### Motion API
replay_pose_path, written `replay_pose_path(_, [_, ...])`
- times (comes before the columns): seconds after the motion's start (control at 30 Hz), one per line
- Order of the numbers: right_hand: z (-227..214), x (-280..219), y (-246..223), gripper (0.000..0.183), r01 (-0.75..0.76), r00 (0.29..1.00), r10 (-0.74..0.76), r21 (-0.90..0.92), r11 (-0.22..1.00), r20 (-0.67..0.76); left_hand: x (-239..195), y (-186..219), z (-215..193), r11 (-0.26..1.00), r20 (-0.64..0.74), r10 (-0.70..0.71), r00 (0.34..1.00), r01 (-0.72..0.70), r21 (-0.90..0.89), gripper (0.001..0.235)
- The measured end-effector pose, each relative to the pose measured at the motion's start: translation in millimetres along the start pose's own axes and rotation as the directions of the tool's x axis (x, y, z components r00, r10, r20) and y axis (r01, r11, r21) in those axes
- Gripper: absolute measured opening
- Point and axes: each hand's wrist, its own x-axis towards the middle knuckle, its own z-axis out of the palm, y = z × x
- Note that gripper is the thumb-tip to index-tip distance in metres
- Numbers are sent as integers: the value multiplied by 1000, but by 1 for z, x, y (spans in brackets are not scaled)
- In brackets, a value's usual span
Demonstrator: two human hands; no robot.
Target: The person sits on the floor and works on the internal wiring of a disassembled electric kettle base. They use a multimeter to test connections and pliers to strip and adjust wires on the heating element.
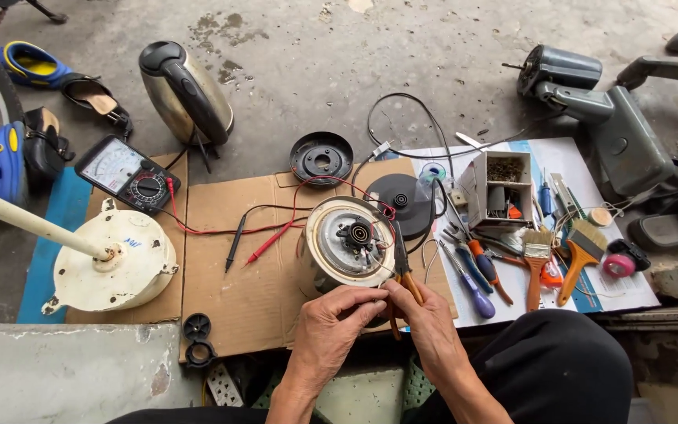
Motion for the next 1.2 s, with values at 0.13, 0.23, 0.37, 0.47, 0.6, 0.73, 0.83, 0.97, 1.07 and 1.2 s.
replay_pose_path(0.13, [-1, 0, -2, 28, 76, 990, -82, -52, 996, -115, 3, 1, -3, 994, -40, -113, 993, 113, 6, 23])
replay_pose_path(0.23, [-7, 12, 12, 22, 112, 977, -105, 30, 993, -184, 5, -6, -4, 988, -58, -148, 987, 150, 31, 30])
replay_pose_path(0.37, [0, 4, 21, 20, 88, 988, -87, -4, 996, -124, 8, -27, 5, 995, -64, -85, 994, 88, 49, 37])
replay_pose_path(0.47, [12, 0, 22, 17, 127, 981, -140, -100, 987, -131, 0, -3, 1, 983, -83, -182, 980, 180, -29, 48])
replay_pose_path(0.6, [19, 3, 24, 43, 192, 980, -196, -133, 972, -18, -5, 18, -17, 936, -183, -353, 918, 343, -84, 44])
replay_pose_path(0.73, [26, 3, 22, 45, 227, 972, -232, -377, 898, 32, -9, 12, -31, 942, -188, -331, 925, 314, -118, 18])
replay_pose_path(0.83, [27, 4, 20, 45, 302, 953, -291, -363, 882, 87, -9, 16, -38, 963, -178, -267, 947, 271, -1, 14])
replay_pose_path(0.97, [19, 11, 30, 49, 247, 969, -242, -266, 932, 50, 2, 1, -38, 971, -128, -5, 992, 36, 236, 16])
replay_pose_path(1.07, [9, 18, 36, 47, 227, 974, -225, -184, 956, 30, 11, -24, -28, 976, -138, 64, 988, -33, 217, 14])
replay_pose_path(1.2, [4, 15, 27, 47, 138, 990, -141, -168, 976, -4, 16, -38, -17, 922, -108, 199, 974, -148, 357, 15])
